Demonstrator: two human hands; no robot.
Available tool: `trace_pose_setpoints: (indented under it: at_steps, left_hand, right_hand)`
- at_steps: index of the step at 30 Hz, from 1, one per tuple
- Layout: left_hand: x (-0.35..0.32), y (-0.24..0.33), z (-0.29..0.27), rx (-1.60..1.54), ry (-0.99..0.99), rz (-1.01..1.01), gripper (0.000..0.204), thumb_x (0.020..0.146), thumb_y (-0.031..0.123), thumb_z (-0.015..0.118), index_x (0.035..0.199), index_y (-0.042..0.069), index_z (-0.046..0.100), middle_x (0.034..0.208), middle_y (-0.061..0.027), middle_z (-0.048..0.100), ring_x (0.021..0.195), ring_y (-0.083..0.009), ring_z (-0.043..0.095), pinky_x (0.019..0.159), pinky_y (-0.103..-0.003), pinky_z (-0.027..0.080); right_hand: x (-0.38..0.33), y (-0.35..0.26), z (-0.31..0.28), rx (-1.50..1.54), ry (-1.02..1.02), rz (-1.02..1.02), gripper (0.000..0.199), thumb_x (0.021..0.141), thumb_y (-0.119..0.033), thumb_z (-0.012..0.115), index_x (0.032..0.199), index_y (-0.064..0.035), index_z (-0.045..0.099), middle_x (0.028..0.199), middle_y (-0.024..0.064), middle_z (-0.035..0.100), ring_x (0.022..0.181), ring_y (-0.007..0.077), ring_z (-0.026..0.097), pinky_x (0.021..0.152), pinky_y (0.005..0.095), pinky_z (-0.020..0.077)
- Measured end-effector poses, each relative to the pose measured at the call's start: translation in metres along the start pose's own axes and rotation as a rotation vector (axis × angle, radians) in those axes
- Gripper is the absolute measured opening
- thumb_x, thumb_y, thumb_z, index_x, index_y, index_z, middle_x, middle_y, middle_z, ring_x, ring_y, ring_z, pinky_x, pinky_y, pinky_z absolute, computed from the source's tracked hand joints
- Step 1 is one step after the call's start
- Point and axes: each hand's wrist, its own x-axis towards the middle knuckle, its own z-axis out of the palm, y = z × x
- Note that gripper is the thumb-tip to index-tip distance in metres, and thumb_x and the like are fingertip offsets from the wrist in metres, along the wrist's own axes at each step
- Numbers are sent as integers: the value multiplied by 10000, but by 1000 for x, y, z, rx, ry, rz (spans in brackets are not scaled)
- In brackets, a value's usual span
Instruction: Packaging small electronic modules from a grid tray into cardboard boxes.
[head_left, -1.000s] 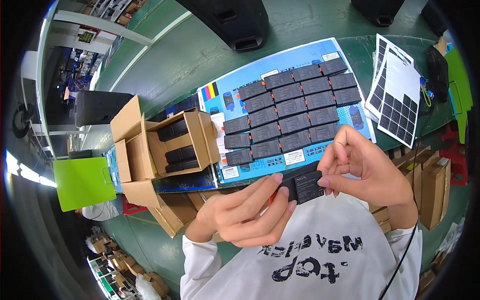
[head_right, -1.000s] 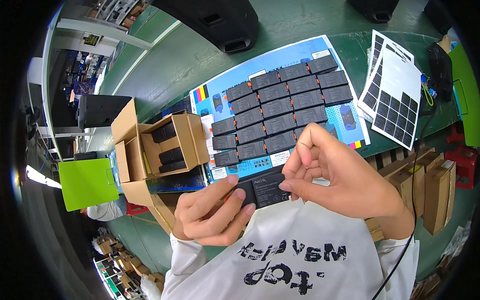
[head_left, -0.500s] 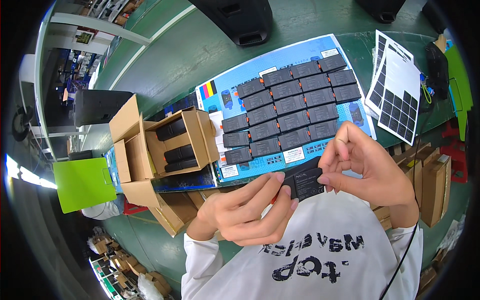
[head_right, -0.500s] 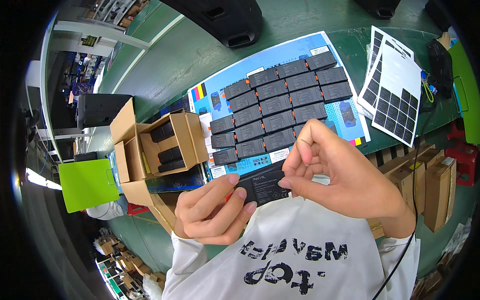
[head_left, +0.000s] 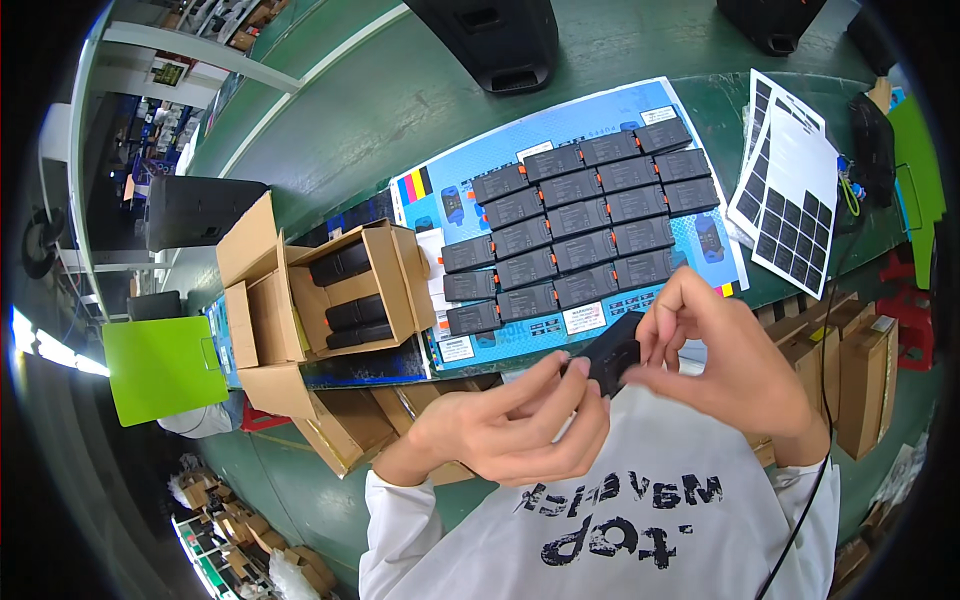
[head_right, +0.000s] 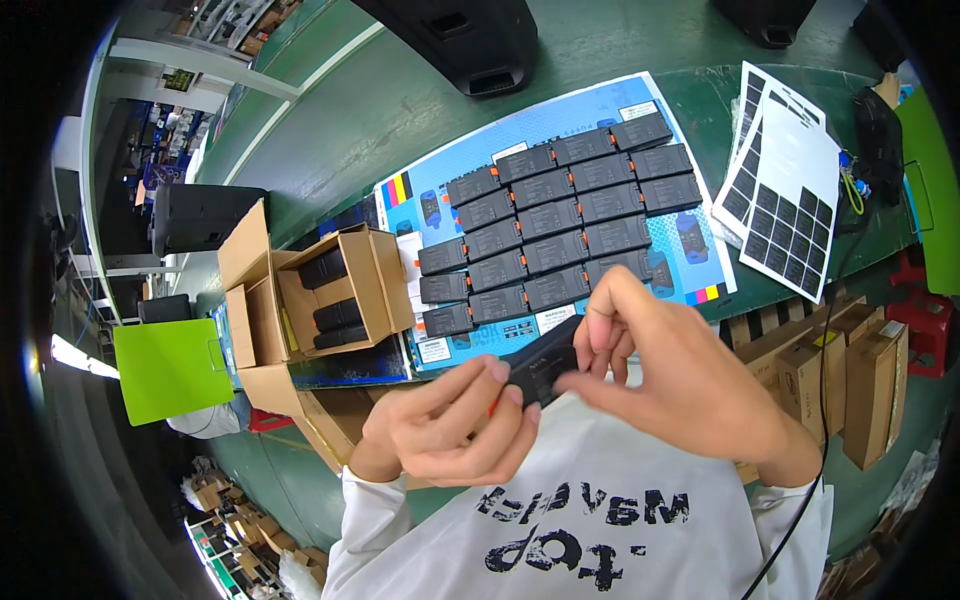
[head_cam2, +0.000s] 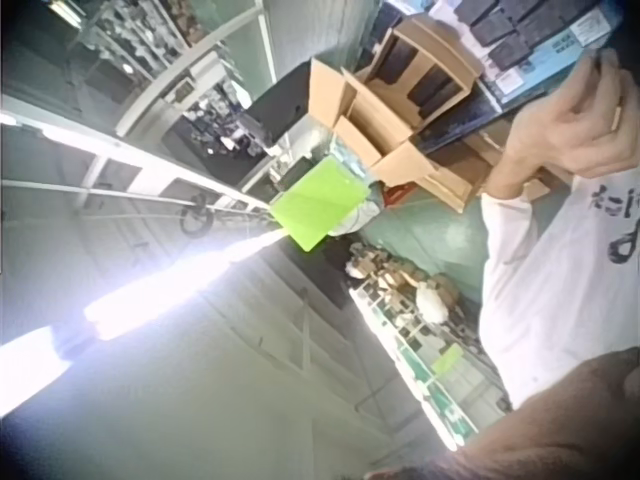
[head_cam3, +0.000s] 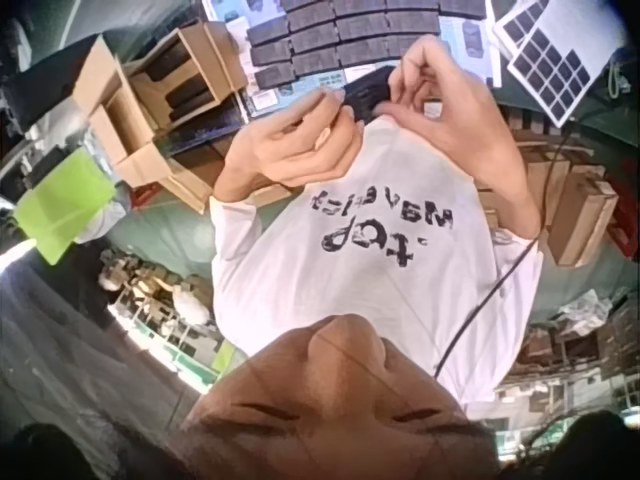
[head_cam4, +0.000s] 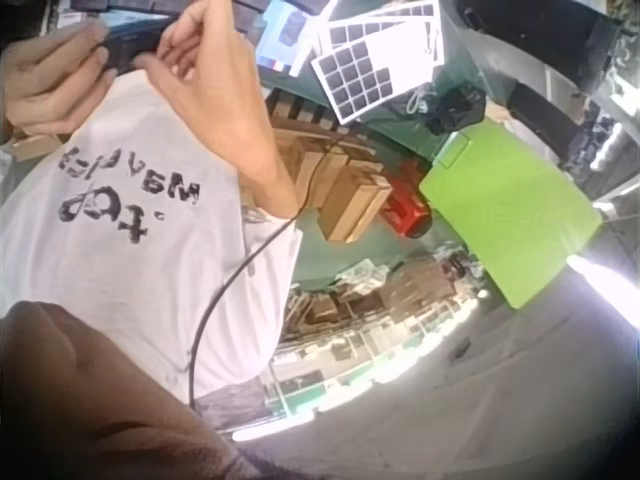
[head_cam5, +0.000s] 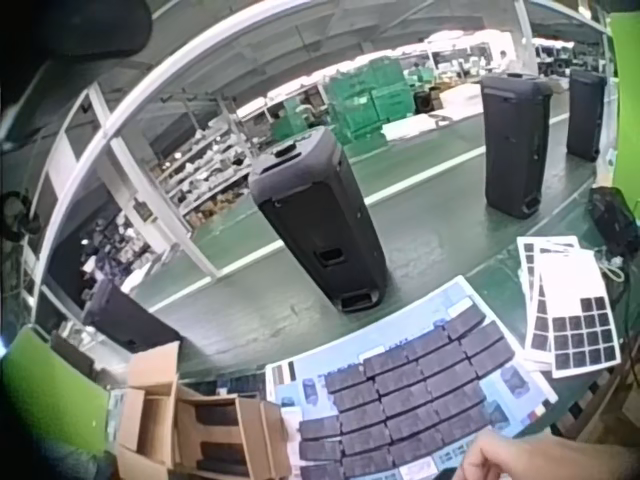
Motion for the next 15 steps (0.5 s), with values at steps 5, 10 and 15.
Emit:
trace_pose_setpoints:
  at_steps: [5,10,15]
  left_hand:
    - [-6,7,21,31,1,115,318,747,-79,747,1019,47,644,1098,-38,588,1067,-206,663,928,-355,642]
    - [-10,28,49,-180,107,-135,297,775,2,770,1050,42,664,1100,-54,596,1067,-250,661,952,-360,636]
    - [-4,46,78,-170,131,-266,363,802,24,770,1162,53,729,1103,-77,620,1074,-274,659,962,-371,644]
  right_hand:
    - [-20,15,11,-629,315,-94,517,784,-169,934,1030,-44,497,895,75,640,798,146,667,669,279,519]
    - [-22,72,-3,35,118,226,548,768,-18,895,1220,-19,586,1025,63,662,833,125,649,685,262,542]
    - [-17,105,-14,615,153,323,355,901,-12,773,1220,-17,618,1070,65,706,882,121,668,685,270,540]
